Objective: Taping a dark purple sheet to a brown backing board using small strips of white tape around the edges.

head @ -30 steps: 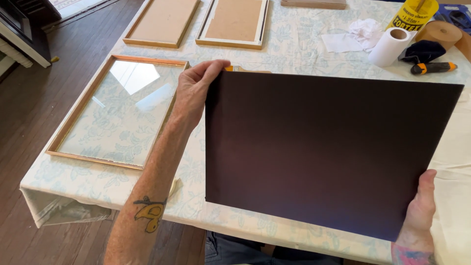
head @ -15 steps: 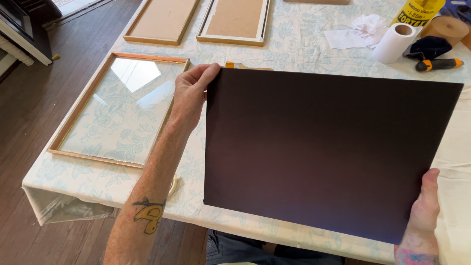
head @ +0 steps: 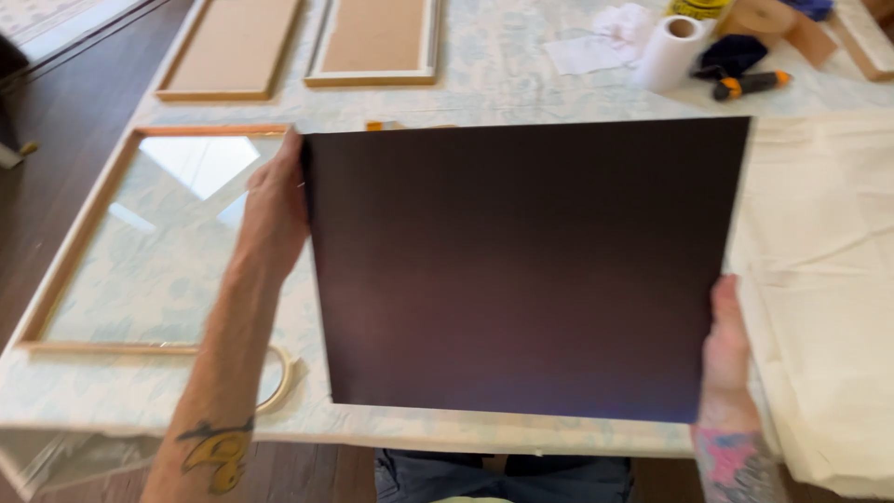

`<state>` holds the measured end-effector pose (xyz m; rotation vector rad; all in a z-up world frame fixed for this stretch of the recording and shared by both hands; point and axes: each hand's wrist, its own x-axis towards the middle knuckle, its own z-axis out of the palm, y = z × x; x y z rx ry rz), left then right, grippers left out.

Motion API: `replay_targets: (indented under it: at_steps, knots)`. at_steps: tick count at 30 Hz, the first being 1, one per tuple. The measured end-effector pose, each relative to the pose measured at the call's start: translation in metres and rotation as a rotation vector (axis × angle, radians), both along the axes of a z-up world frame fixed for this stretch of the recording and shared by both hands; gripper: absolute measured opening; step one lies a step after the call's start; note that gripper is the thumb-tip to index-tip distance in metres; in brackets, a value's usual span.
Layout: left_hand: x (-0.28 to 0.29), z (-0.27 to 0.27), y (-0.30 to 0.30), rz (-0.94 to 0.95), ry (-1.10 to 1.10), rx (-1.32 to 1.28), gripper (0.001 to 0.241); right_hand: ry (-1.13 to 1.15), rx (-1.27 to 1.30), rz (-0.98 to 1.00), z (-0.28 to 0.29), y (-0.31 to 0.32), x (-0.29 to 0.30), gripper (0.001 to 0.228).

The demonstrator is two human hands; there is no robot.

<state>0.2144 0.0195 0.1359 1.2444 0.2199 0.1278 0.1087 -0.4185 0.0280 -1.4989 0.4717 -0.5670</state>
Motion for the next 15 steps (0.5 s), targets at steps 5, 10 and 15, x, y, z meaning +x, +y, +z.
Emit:
replay_targets:
  at_steps: [5, 10, 15]
  knots:
    - [0.023, -0.043, 0.039, 0.009, -0.099, -0.004, 0.027, -0.040, 0.019, -0.063, -0.003, 0.011, -0.004, 0.068]
    - [0.034, -0.050, 0.071, -0.018, -0.103, 0.073, 0.028, -0.093, 0.057, -0.066, -0.009, 0.041, -0.002, 0.065]
    - [0.015, -0.036, 0.069, -0.133, 0.050, 0.181, 0.070, -0.138, 0.092, -0.036, -0.009, 0.059, 0.015, 0.062]
